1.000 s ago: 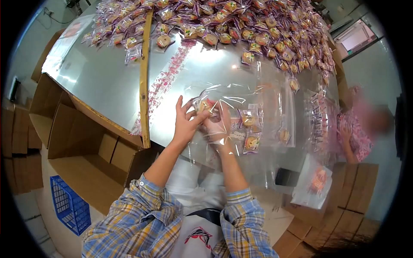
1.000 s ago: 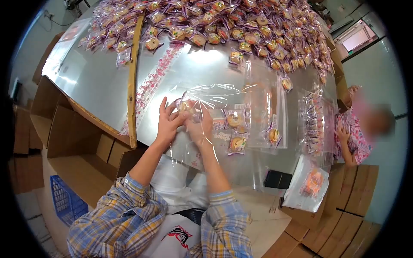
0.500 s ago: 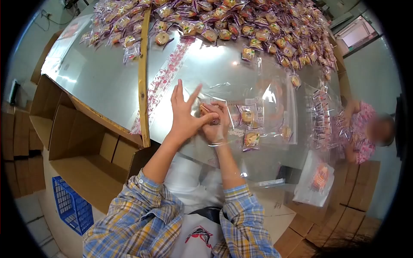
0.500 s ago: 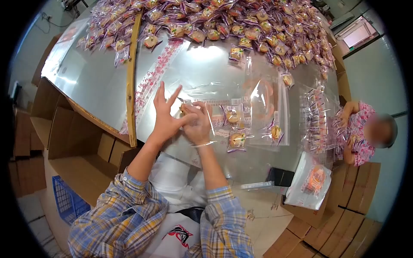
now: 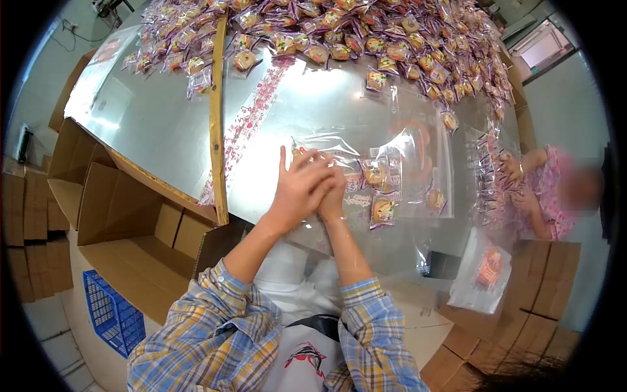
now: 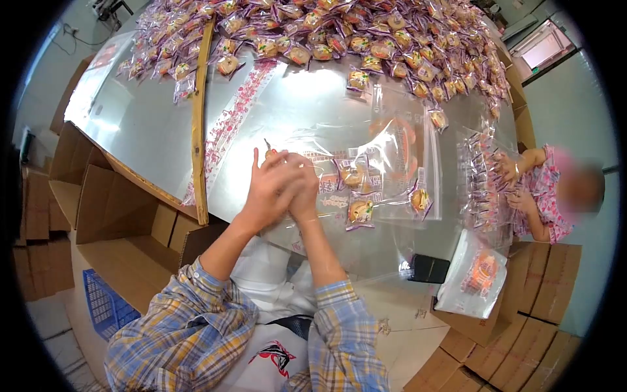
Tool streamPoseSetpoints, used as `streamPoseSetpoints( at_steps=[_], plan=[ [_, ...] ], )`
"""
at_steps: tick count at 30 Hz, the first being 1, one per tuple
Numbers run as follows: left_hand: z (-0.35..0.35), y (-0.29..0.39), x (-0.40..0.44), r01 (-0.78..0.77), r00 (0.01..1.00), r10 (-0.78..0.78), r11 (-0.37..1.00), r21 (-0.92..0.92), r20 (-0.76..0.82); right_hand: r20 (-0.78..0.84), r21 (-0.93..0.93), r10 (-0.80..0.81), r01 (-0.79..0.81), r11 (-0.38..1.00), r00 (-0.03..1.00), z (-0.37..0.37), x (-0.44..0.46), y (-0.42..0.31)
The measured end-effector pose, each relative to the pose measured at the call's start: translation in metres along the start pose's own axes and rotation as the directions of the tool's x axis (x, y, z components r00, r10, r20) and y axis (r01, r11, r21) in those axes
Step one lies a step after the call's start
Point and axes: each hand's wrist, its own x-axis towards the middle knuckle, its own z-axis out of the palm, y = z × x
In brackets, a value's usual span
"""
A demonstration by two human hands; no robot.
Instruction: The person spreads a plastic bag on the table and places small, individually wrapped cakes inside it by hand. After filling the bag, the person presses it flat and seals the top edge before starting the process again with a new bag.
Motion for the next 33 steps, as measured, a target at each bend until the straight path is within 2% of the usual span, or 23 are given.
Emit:
streamPoseSetpoints(
  at_steps=[1, 2, 3, 4, 5, 6, 7, 8, 9, 10, 12, 13, 14, 16, 19, 21, 22, 24, 26, 27, 29, 32, 33],
  plan=[
    [-0.006, 0.001, 0.012, 0.038, 0.998, -0.036, 0.999, 0.031, -0.053, 0.095, 0.107, 0.092, -0.102, 0.989, 0.991, 0.000, 0.005, -0.004],
    [-0.013, 0.002, 0.024, 0.077, 0.992, -0.071, 0.995, 0.057, -0.104, 0.047, 0.098, 0.077, -0.081, 0.992, 0.996, 0.001, 0.005, -0.004],
    [-0.022, 0.000, 0.039, 0.004, 0.997, 0.007, 0.988, 0.155, -0.071, 0.002, 0.087, 0.063, -0.063, 0.994, 0.998, 0.003, 0.002, -0.004],
    [-0.023, -0.010, 0.052, 0.017, 0.996, -0.008, 0.995, 0.103, -0.088, -0.041, 0.077, 0.047, -0.044, 0.996, 0.998, 0.005, -0.001, -0.003],
    [-0.024, -0.022, 0.065, 0.032, 0.994, -0.026, 0.998, 0.054, -0.107, -0.113, -0.127, 0.017, -0.031, 0.991, 0.993, 0.002, -0.007, 0.011],
    [-0.027, -0.034, 0.077, 0.045, 0.991, -0.044, 0.999, 0.008, -0.129, -0.165, 0.027, 0.117, -0.114, 0.993, 0.979, 0.001, -0.005, 0.000],
    [-0.026, -0.055, 0.081, 0.207, 0.958, -0.224, 0.972, -0.106, -0.179, -0.201, 0.183, 0.219, -0.183, 0.966, 0.955, -0.001, 0.002, -0.020],
    [-0.025, -0.076, 0.081, 0.348, 0.895, -0.395, 0.909, -0.230, -0.207, -0.225, 0.335, 0.320, -0.235, 0.912, 0.921, -0.005, 0.008, -0.032],
    [-0.027, -0.082, 0.075, 0.467, 0.811, -0.553, 0.808, -0.360, -0.190, -0.238, 0.239, 0.291, -0.234, 0.942, 0.927, -0.010, 0.009, -0.031],
    [-0.026, -0.084, 0.069, 0.560, 0.708, -0.691, 0.675, -0.481, -0.146, -0.225, 0.261, 0.262, -0.201, 0.944, 0.938, -0.011, 0.011, -0.026],
    [-0.008, -0.098, 0.047, 0.662, 0.588, -0.805, 0.421, -0.621, 0.082, -0.193, 0.317, 0.227, -0.159, 0.935, 0.955, -0.003, 0.008, -0.017],
    [-0.007, -0.090, 0.041, 0.611, 0.625, -0.747, 0.286, -0.738, 0.228, -0.098, 0.431, 0.303, -0.234, 0.872, 0.948, -0.002, 0.009, -0.020],
    [-0.007, -0.082, 0.036, 0.621, 0.581, -0.730, 0.114, -0.776, 0.358, -0.067, 0.370, 0.253, -0.211, 0.905, 0.965, 0.000, 0.008, -0.024],
    [-0.010, -0.069, 0.042, 0.578, 0.636, -0.696, 0.144, -0.803, 0.333, 0.010, 0.234, 0.142, -0.141, 0.962, 0.990, -0.001, 0.010, -0.029],
    [-0.015, -0.055, 0.058, 0.564, 0.641, -0.751, 0.319, -0.762, 0.160, 0.006, 0.004, 0.029, -0.029, 1.000, 1.000, -0.001, 0.008, -0.030],
    [-0.026, -0.056, 0.059, 0.378, 0.888, -0.445, 0.849, -0.369, -0.116, 0.035, -0.092, -0.025, 0.028, 0.995, 0.999, 0.000, 0.009, -0.032],
    [-0.032, -0.056, 0.062, 0.203, 0.962, -0.216, 0.975, -0.091, -0.166, 0.040, -0.056, -0.028, 0.030, 0.998, 0.999, 0.001, 0.010, -0.032],
    [-0.037, -0.049, 0.061, -0.015, 0.999, 0.013, 0.999, 0.040, 0.052, 0.050, 0.012, -0.033, 0.033, 0.999, 0.998, 0.004, 0.008, -0.028],
    [-0.033, -0.037, 0.061, -0.190, 0.953, 0.153, 0.974, 0.122, 0.263, 0.137, 0.122, 0.106, -0.123, 0.985, 0.985, 0.006, 0.007, -0.021],
    [-0.030, -0.032, 0.063, -0.136, 0.927, 0.116, 0.990, 0.031, 0.357, 0.173, 0.187, 0.154, -0.186, 0.965, 0.973, 0.004, 0.006, -0.022],
    [-0.024, -0.030, 0.064, -0.151, 0.940, 0.124, 0.987, 0.060, 0.316, 0.178, 0.210, 0.177, -0.213, 0.954, 0.968, 0.002, 0.003, -0.024],
    [-0.010, -0.024, 0.061, -0.201, 0.970, 0.189, 0.977, 0.069, 0.151, 0.077, -0.040, -0.165, 0.169, 0.985, 0.983, 0.000, 0.012, -0.035],
    [-0.007, -0.021, 0.059, -0.221, 0.971, 0.214, 0.974, 0.056, 0.110, 0.119, -0.043, -0.073, 0.078, 0.996, 0.990, -0.001, 0.010, -0.032]
  ],
)
